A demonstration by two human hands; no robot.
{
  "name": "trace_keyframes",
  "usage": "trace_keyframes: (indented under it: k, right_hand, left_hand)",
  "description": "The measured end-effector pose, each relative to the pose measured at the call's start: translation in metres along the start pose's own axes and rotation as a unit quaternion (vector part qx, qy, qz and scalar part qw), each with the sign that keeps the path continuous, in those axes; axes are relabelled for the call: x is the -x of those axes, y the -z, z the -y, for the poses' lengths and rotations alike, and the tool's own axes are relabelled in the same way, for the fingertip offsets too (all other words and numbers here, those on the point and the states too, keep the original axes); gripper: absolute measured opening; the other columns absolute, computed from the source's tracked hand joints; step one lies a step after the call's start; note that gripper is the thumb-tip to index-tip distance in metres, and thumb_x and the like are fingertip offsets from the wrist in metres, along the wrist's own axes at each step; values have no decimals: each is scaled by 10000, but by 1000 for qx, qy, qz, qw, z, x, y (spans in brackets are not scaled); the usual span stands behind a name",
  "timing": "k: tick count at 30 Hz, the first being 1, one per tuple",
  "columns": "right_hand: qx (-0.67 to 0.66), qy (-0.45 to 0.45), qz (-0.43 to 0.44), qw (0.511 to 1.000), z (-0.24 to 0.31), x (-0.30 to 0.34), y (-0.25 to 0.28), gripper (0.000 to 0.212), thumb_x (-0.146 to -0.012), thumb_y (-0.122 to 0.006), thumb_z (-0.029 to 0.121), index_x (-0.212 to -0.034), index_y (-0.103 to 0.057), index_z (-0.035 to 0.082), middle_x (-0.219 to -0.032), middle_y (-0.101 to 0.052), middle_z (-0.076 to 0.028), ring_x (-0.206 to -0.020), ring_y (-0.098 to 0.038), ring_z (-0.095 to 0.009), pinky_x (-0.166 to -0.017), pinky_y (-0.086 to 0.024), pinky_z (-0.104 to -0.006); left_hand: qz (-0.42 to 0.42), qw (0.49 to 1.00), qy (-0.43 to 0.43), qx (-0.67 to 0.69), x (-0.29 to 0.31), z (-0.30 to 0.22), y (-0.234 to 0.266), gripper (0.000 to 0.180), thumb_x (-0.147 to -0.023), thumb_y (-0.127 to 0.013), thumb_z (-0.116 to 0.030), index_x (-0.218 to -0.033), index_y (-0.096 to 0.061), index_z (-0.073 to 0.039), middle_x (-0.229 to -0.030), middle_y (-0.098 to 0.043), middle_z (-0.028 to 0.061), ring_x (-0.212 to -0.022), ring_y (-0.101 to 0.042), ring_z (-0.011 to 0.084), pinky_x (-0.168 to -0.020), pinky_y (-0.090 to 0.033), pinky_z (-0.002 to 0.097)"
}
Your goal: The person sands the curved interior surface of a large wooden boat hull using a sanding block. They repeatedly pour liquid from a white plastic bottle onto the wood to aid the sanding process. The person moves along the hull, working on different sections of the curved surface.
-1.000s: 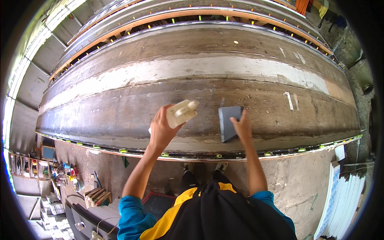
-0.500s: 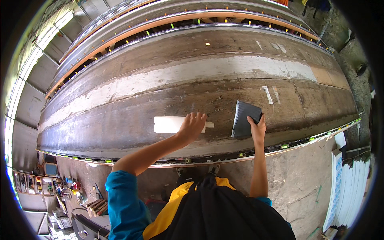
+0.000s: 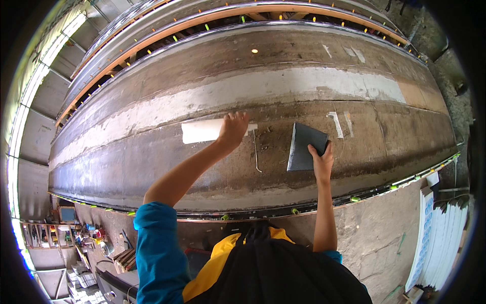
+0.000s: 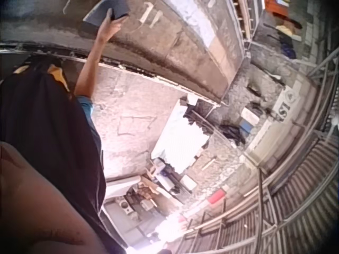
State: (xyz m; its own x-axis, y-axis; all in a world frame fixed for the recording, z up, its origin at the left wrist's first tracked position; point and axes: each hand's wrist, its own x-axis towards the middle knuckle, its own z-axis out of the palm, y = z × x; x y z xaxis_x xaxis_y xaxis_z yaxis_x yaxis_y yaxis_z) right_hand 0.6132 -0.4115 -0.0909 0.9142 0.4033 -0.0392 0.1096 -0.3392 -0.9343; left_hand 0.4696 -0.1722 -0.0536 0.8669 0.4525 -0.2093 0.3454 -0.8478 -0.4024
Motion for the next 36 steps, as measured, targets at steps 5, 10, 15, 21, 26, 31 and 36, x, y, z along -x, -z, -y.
trace_keyframes:
  k: [5,10,15,21,26,31,36]
  right_hand:
    - [12,16,-1,1000,7,-8,-7,491,-778,-674,227,-1143,-451,-15,-986,-618,-198,-905,-626,-299,-748,-479,-354]
    - [2,17,-3,1000,15,-6,-16,487,-778,-677,232,-1136,-454,-13,-976,-617,-200,-884,-627,-301,-726,-482,-350]
    - [7,38,5,999,10,3,-27,523,-775,-681,250,-1148,-441,-27,-976,-614,-214,-893,-624,-331,-722,-485,-366]
    - [150,76,-6,986,27,37,-53,612,-782,-665,266,-1209,-380,-68,-970,-600,-266,-871,-621,-369,-714,-487,-389]
    - [304,132,49,942,68,39,-86,552,-824,-591,205,-1271,-344,-6,-873,-614,-267,-821,-621,-371,-678,-498,-448]
    - [409,154,89,895,94,1,-159,509,-817,-570,189,-1270,-356,101,-919,-618,-224,-826,-601,-403,-716,-475,-487]
    - [491,182,44,851,91,-12,-226,397,-824,-517,117,-1198,-392,73,-760,-630,-174,-697,-633,-344,-608,-509,-445]
  left_hand:
    - [-32,997,67,29,-26,27,11,722,-684,-713,-198,-1261,-328,0,-1059,-523,136,-974,-551,273,-793,-463,375]
    - [-25,995,77,60,-16,40,9,685,-687,-701,-162,-1238,-325,-8,-1098,-490,152,-1032,-518,284,-836,-449,388]
    - [-156,977,1,147,42,26,0,556,-683,-650,-57,-1159,-376,27,-1024,-516,170,-938,-534,289,-781,-453,371]
    - [-121,959,-56,252,106,13,-10,458,-670,-640,-27,-1061,-404,4,-957,-513,150,-897,-539,284,-764,-461,390]
    - [-141,912,16,386,134,52,-10,561,-647,-752,-185,-1058,-414,-5,-940,-557,163,-872,-580,330,-712,-480,406]
    - [-210,847,131,470,156,112,-11,574,-633,-778,-233,-1037,-431,-19,-938,-589,180,-841,-606,342,-685,-498,419]
    - [-275,762,244,534,181,172,-41,606,-633,-790,-252,-1074,-437,-34,-930,-619,179,-806,-632,323,-676,-520,394]
